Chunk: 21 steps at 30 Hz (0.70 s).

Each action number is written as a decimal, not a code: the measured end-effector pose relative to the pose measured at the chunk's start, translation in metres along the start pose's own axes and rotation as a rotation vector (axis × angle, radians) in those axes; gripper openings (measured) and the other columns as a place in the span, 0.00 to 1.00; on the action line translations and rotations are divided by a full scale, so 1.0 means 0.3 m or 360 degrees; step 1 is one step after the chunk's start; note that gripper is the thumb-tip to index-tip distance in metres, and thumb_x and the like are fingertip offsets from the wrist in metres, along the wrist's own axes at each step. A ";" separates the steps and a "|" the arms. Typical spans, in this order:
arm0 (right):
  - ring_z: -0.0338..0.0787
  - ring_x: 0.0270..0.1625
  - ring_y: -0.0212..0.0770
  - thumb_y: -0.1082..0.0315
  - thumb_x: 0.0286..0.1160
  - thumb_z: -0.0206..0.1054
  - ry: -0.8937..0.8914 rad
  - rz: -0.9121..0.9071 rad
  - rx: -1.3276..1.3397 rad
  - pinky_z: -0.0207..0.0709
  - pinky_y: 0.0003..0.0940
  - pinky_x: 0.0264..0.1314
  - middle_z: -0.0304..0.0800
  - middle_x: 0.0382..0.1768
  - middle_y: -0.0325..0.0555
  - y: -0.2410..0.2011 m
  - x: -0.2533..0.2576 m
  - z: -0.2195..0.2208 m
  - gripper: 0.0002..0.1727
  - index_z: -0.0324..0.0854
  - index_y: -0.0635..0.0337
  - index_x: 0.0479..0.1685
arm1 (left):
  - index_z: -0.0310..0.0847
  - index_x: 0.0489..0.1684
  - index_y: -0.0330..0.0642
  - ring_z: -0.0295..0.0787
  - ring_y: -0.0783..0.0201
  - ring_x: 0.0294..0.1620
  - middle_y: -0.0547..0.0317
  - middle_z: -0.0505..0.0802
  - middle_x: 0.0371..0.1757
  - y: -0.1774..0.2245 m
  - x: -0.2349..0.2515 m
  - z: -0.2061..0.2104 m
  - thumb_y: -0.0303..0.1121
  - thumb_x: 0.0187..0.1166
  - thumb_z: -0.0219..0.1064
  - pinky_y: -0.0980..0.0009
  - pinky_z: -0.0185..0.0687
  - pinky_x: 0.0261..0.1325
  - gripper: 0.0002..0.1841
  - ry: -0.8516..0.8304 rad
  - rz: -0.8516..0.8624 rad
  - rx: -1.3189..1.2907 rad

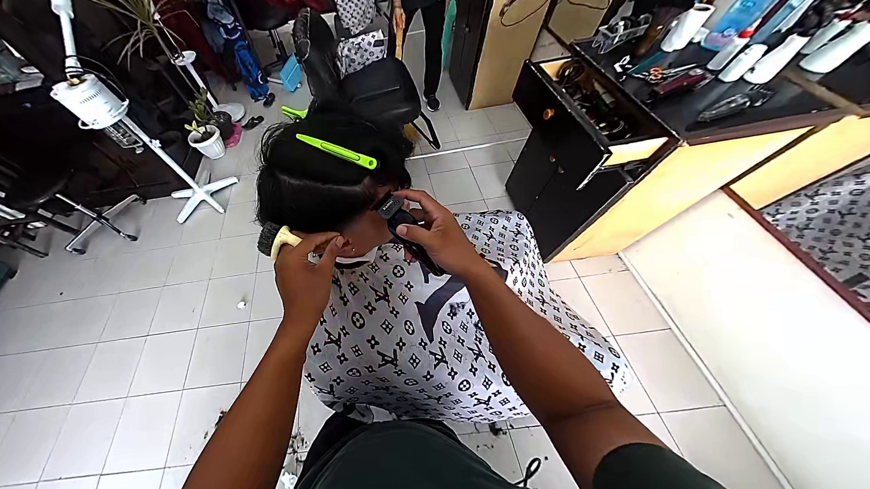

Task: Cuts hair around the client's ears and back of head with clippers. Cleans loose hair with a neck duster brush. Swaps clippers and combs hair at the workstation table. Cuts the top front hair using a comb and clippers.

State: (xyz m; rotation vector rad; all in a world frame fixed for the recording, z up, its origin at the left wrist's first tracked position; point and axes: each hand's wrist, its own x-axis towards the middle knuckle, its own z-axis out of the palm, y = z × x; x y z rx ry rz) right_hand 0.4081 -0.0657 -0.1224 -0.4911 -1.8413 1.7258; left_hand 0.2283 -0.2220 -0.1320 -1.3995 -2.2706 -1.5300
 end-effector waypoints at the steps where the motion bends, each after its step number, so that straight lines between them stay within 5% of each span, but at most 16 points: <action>1: 0.81 0.16 0.33 0.73 0.81 0.64 0.0003 0.0004 -0.0006 0.78 0.24 0.15 0.91 0.46 0.48 0.002 0.002 0.000 0.32 0.67 0.41 0.84 | 0.95 0.44 0.43 0.89 0.63 0.44 0.55 0.94 0.40 -0.004 -0.001 0.000 0.37 0.78 0.75 0.59 0.80 0.54 0.08 -0.0006 -0.0012 0.0018; 13: 0.81 0.16 0.33 0.74 0.80 0.65 0.0018 0.0003 -0.0011 0.78 0.24 0.15 0.90 0.48 0.48 0.008 0.006 0.009 0.32 0.67 0.40 0.83 | 0.95 0.44 0.42 0.89 0.66 0.46 0.57 0.96 0.41 -0.041 -0.005 -0.011 0.35 0.77 0.76 0.60 0.79 0.58 0.08 -0.0092 -0.0120 -0.0068; 21: 0.85 0.22 0.32 0.73 0.80 0.67 0.0043 -0.0011 -0.0033 0.81 0.24 0.20 0.91 0.52 0.45 0.016 0.018 0.008 0.30 0.67 0.48 0.82 | 0.94 0.44 0.40 0.90 0.67 0.46 0.56 0.96 0.41 -0.035 -0.006 -0.020 0.34 0.78 0.75 0.62 0.80 0.58 0.08 -0.0126 -0.0127 -0.0090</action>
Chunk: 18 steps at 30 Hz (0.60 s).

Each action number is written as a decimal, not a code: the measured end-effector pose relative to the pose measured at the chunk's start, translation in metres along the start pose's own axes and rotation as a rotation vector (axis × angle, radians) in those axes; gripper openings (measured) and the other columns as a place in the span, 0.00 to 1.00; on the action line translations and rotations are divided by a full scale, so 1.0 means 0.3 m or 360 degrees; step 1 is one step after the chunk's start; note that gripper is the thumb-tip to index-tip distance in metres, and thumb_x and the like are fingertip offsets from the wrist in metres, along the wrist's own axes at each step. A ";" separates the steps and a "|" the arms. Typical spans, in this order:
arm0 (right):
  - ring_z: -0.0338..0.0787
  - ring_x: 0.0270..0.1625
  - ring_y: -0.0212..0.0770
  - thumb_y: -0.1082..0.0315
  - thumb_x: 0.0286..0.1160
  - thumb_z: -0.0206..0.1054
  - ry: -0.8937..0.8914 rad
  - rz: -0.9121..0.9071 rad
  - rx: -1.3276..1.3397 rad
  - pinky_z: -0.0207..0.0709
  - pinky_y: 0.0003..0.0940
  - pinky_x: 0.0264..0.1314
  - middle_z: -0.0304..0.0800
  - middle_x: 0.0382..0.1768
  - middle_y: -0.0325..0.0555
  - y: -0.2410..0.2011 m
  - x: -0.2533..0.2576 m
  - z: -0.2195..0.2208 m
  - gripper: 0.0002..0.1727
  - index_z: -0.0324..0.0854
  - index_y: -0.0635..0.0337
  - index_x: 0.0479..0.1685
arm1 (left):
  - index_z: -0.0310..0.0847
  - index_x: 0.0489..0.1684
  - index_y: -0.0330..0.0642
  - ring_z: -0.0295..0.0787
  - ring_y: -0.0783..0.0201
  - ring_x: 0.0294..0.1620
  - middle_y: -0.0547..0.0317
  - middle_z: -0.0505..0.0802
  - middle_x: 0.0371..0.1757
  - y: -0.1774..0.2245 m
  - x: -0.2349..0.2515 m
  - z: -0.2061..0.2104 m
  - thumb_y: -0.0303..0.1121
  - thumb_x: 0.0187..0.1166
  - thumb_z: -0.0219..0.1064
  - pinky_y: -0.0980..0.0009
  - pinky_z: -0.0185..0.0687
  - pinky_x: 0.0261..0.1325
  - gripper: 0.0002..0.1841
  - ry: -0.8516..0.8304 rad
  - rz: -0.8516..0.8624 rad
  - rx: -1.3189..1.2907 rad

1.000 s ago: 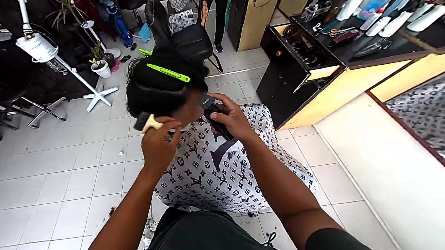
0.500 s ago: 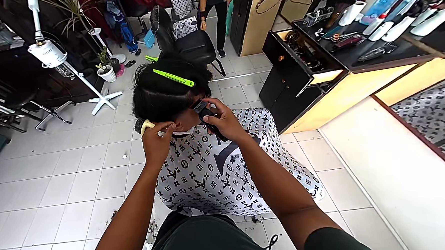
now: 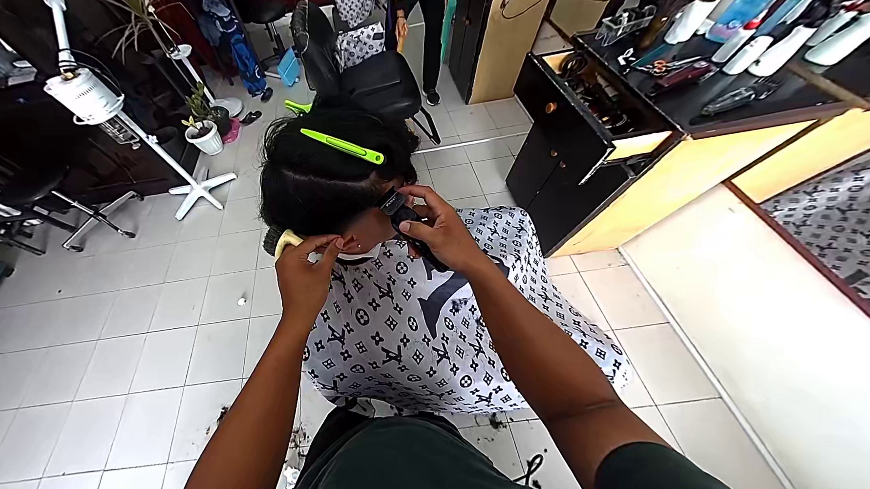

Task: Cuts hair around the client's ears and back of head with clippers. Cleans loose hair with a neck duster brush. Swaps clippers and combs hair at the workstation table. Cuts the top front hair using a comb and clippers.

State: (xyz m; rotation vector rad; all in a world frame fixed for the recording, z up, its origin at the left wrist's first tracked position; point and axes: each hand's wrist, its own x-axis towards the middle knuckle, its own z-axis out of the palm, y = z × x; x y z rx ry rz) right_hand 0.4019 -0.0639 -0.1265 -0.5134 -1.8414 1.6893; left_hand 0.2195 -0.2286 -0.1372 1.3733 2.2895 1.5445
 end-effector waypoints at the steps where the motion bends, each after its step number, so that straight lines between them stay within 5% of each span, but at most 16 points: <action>1: 0.85 0.22 0.32 0.73 0.80 0.67 0.0002 0.0005 -0.0015 0.81 0.24 0.20 0.91 0.52 0.45 -0.003 0.000 0.000 0.30 0.67 0.49 0.82 | 0.94 0.44 0.40 0.91 0.66 0.46 0.55 0.96 0.42 0.004 0.001 -0.004 0.34 0.78 0.74 0.61 0.82 0.57 0.08 -0.0018 0.0000 0.0005; 5: 0.86 0.25 0.31 0.75 0.78 0.66 0.0004 0.0002 0.0056 0.82 0.24 0.23 0.91 0.50 0.48 -0.002 0.012 0.005 0.30 0.66 0.58 0.81 | 0.94 0.44 0.39 0.91 0.66 0.45 0.55 0.96 0.41 0.003 0.003 -0.005 0.35 0.79 0.73 0.62 0.83 0.56 0.09 -0.0034 0.0009 0.0006; 18: 0.85 0.24 0.32 0.76 0.78 0.66 -0.0027 -0.0010 0.0064 0.83 0.25 0.23 0.88 0.50 0.48 0.008 0.004 0.004 0.31 0.66 0.59 0.82 | 0.94 0.43 0.40 0.90 0.69 0.44 0.57 0.96 0.40 -0.007 0.006 -0.001 0.34 0.78 0.75 0.64 0.81 0.56 0.07 -0.0028 0.0015 0.0016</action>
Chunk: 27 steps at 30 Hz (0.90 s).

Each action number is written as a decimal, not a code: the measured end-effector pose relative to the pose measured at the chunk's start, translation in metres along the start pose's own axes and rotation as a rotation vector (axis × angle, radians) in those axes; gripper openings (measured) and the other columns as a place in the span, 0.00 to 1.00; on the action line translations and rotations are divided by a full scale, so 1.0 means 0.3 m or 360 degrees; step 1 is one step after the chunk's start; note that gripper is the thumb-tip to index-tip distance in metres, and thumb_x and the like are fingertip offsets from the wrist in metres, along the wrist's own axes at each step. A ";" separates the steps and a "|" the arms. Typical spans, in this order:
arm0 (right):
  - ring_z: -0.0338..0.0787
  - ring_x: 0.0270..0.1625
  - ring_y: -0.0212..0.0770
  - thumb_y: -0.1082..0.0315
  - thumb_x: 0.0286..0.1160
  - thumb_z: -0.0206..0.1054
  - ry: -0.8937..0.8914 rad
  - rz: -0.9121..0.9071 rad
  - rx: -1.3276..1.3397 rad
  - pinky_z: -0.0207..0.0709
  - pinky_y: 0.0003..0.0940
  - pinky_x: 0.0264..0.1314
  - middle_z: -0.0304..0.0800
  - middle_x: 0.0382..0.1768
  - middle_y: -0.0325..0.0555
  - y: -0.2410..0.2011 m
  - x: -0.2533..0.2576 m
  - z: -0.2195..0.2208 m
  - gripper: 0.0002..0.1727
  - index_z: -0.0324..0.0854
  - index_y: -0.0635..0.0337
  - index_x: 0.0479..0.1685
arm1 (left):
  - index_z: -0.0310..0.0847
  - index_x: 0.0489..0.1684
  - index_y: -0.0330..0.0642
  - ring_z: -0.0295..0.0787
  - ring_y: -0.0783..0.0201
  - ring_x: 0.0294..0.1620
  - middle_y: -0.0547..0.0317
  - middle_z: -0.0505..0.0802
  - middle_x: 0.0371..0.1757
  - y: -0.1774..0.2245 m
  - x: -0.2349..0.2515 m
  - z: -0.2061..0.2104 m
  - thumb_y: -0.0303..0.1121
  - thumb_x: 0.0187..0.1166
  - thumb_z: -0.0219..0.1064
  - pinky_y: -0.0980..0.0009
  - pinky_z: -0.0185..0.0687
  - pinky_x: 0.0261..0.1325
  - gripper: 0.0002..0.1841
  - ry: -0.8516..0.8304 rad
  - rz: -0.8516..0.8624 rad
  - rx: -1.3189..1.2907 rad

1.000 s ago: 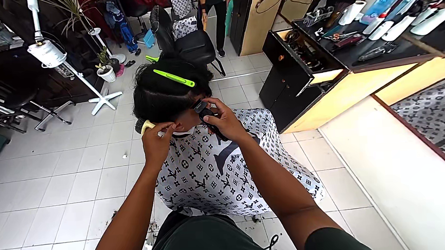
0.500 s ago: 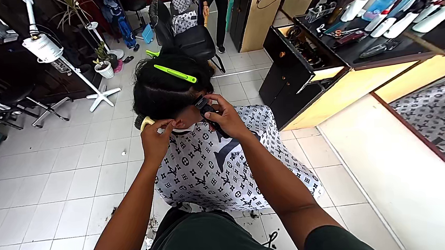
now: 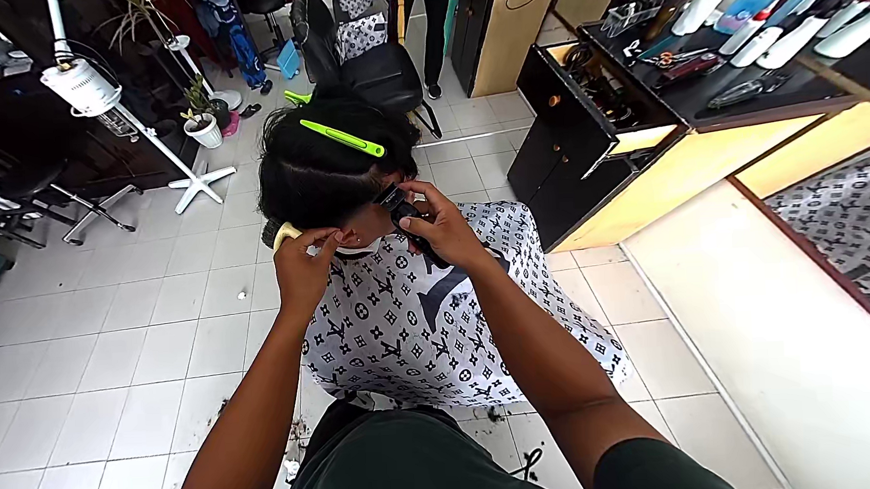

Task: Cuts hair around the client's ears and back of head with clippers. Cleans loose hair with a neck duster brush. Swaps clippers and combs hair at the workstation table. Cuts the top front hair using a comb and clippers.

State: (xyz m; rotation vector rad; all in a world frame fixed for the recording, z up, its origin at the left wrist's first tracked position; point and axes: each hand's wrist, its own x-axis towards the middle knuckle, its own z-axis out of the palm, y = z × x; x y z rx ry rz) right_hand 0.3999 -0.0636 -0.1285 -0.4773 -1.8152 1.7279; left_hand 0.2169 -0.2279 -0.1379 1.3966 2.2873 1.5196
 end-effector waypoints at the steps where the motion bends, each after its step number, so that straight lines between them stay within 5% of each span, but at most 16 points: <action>1: 0.85 0.23 0.32 0.75 0.78 0.66 0.0003 0.0006 0.0002 0.83 0.25 0.23 0.88 0.48 0.47 -0.002 0.000 0.001 0.31 0.66 0.58 0.82 | 0.94 0.43 0.40 0.90 0.68 0.45 0.56 0.96 0.39 -0.001 0.001 0.003 0.34 0.78 0.75 0.63 0.80 0.57 0.07 0.0010 0.0004 -0.0009; 23: 0.85 0.23 0.31 0.73 0.78 0.67 0.0024 -0.0018 -0.0052 0.82 0.24 0.23 0.90 0.41 0.45 0.008 0.011 -0.012 0.29 0.67 0.58 0.80 | 0.94 0.43 0.40 0.89 0.75 0.46 0.60 0.96 0.40 -0.014 0.005 0.009 0.35 0.77 0.74 0.71 0.79 0.60 0.08 0.0028 0.0008 -0.0039; 27: 0.86 0.24 0.31 0.74 0.78 0.67 0.0000 -0.0001 -0.0043 0.82 0.24 0.23 0.91 0.47 0.47 -0.001 0.003 -0.011 0.31 0.65 0.58 0.82 | 0.94 0.42 0.40 0.89 0.75 0.46 0.60 0.96 0.40 -0.009 0.005 0.008 0.35 0.77 0.74 0.71 0.78 0.59 0.08 0.0028 0.0002 -0.0037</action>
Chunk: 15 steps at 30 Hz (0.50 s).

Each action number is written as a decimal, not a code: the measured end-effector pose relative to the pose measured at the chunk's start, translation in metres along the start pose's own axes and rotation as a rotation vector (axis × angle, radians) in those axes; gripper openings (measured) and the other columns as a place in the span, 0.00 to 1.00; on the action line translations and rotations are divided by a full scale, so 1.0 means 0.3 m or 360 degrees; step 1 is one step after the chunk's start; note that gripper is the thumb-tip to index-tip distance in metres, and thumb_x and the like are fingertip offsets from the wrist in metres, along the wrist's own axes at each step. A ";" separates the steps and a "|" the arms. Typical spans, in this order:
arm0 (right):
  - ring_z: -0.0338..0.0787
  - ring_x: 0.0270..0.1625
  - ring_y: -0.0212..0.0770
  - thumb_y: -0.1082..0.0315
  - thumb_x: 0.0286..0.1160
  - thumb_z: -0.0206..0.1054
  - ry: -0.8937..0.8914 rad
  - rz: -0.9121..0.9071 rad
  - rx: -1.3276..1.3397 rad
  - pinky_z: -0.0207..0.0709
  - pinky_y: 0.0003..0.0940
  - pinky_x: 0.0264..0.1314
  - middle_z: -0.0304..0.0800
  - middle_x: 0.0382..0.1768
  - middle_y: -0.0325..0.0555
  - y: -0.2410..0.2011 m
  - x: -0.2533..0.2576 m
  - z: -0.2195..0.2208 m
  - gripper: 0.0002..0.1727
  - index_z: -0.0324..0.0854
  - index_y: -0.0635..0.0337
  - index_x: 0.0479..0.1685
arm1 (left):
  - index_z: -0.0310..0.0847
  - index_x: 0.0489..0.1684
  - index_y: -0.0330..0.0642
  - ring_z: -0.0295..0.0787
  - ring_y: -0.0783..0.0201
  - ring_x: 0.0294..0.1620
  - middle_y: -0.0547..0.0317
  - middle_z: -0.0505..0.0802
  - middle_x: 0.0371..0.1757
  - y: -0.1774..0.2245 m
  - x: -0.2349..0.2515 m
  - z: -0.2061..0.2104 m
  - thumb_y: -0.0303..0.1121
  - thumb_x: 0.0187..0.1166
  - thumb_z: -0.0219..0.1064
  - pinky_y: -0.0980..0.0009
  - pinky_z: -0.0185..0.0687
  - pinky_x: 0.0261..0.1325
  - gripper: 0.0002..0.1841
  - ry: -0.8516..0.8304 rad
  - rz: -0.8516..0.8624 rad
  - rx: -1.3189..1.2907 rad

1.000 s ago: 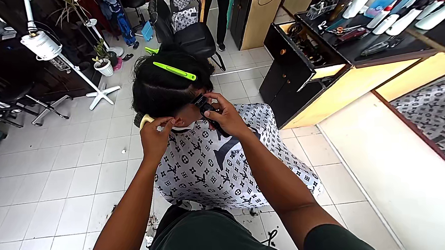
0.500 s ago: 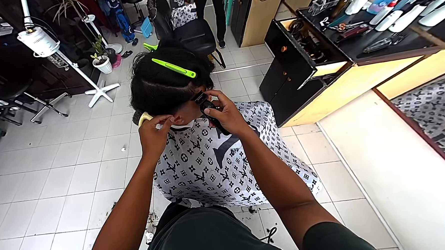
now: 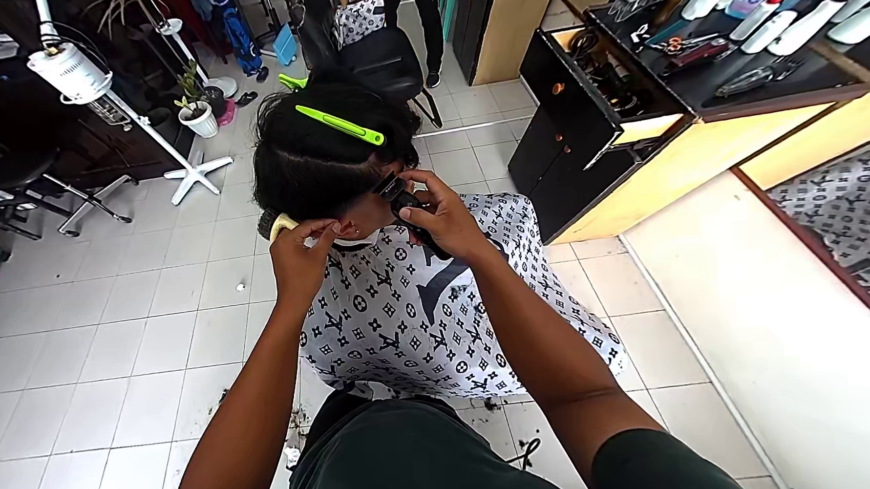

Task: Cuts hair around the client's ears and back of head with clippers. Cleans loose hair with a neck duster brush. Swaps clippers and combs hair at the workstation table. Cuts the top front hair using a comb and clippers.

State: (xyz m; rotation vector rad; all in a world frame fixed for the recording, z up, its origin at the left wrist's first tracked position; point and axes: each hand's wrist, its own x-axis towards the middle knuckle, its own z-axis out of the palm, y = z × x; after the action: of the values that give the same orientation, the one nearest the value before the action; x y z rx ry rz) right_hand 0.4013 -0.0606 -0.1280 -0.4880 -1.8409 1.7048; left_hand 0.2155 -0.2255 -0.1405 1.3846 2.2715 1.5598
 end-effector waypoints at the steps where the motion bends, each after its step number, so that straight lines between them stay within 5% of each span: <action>1: 0.86 0.24 0.31 0.74 0.78 0.67 0.0000 -0.0003 0.0005 0.82 0.23 0.23 0.91 0.48 0.47 0.000 0.000 0.001 0.31 0.65 0.58 0.82 | 0.94 0.42 0.40 0.89 0.75 0.46 0.60 0.96 0.40 0.000 0.000 0.000 0.35 0.77 0.74 0.70 0.78 0.59 0.08 -0.0002 0.0001 0.0003; 15: 0.87 0.26 0.31 0.72 0.76 0.71 -0.0002 -0.0058 -0.0205 0.82 0.24 0.26 0.92 0.46 0.45 0.002 0.004 0.006 0.32 0.65 0.59 0.81 | 0.94 0.43 0.40 0.89 0.74 0.47 0.60 0.97 0.41 -0.009 0.003 -0.003 0.36 0.77 0.74 0.68 0.78 0.61 0.09 -0.0023 0.0000 -0.0004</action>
State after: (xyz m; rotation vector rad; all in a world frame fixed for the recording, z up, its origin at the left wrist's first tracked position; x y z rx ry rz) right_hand 0.3993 -0.0611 -0.1284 -0.5022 -1.9570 1.5698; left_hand 0.2128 -0.2257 -0.1418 1.3901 2.2607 1.5472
